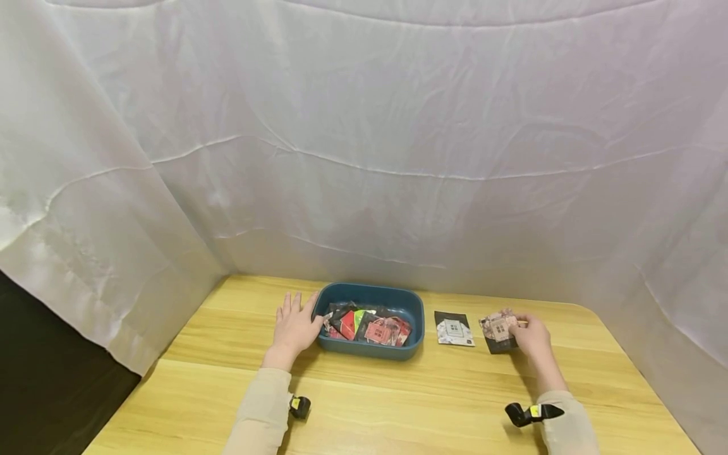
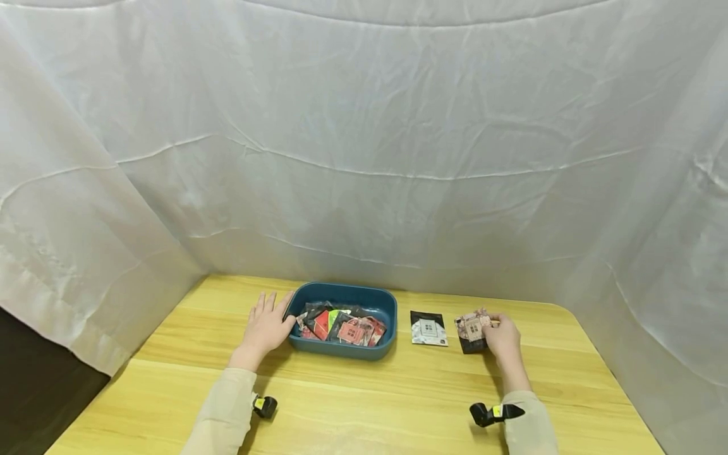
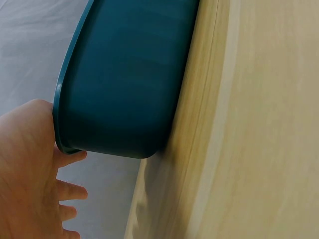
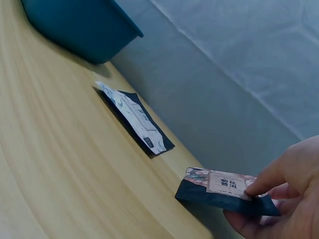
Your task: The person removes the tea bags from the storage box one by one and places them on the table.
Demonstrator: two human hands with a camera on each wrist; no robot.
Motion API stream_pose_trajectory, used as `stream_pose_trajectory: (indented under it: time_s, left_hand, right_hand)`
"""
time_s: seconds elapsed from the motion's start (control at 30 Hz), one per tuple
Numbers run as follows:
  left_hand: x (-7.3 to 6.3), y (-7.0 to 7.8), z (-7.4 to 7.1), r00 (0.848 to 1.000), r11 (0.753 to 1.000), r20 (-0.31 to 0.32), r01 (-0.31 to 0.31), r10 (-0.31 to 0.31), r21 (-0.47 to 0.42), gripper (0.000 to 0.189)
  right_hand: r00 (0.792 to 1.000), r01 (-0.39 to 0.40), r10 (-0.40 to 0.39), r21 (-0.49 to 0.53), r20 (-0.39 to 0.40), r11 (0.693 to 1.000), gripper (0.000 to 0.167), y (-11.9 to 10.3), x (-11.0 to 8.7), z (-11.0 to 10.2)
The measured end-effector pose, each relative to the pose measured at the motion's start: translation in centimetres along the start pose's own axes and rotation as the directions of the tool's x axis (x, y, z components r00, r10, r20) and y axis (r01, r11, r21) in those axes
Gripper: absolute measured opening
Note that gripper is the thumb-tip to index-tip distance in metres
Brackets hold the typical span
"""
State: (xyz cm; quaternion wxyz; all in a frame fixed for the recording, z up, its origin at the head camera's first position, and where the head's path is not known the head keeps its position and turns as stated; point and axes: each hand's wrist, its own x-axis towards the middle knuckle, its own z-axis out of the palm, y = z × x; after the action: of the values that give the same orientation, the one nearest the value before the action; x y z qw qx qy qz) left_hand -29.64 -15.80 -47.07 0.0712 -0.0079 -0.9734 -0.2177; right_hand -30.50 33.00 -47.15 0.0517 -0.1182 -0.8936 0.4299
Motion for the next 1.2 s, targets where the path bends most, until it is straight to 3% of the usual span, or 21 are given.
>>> stream_pose_trajectory:
  time_s: [0.57,0.83,1.2]
  left_hand:
    - [0.0,0.0,-0.1,1.0,1.0,0.001,-0.002,0.002,0.008,0.06]
    - [-0.1,0.0,-0.1,1.0,1.0,0.009,-0.003,0.003,0.002,0.059]
    - [0.0,0.0,-0.1,1.0,1.0,0.015,0.002,-0.001,-0.01,0.061]
  right_hand:
    - [0.999,-0.039,0.04,0.031,-0.034,0.999,0.054,0.7,0.0,0.6]
    - [1.0,0.017,-0.018,-0.085,-0.008,0.996,0.058,0.3,-0.1,-0.5]
    - [0.998,0.06,-0.061,-0.105,-0.003,0.993,0.061,-0.8,-0.5,-1.6]
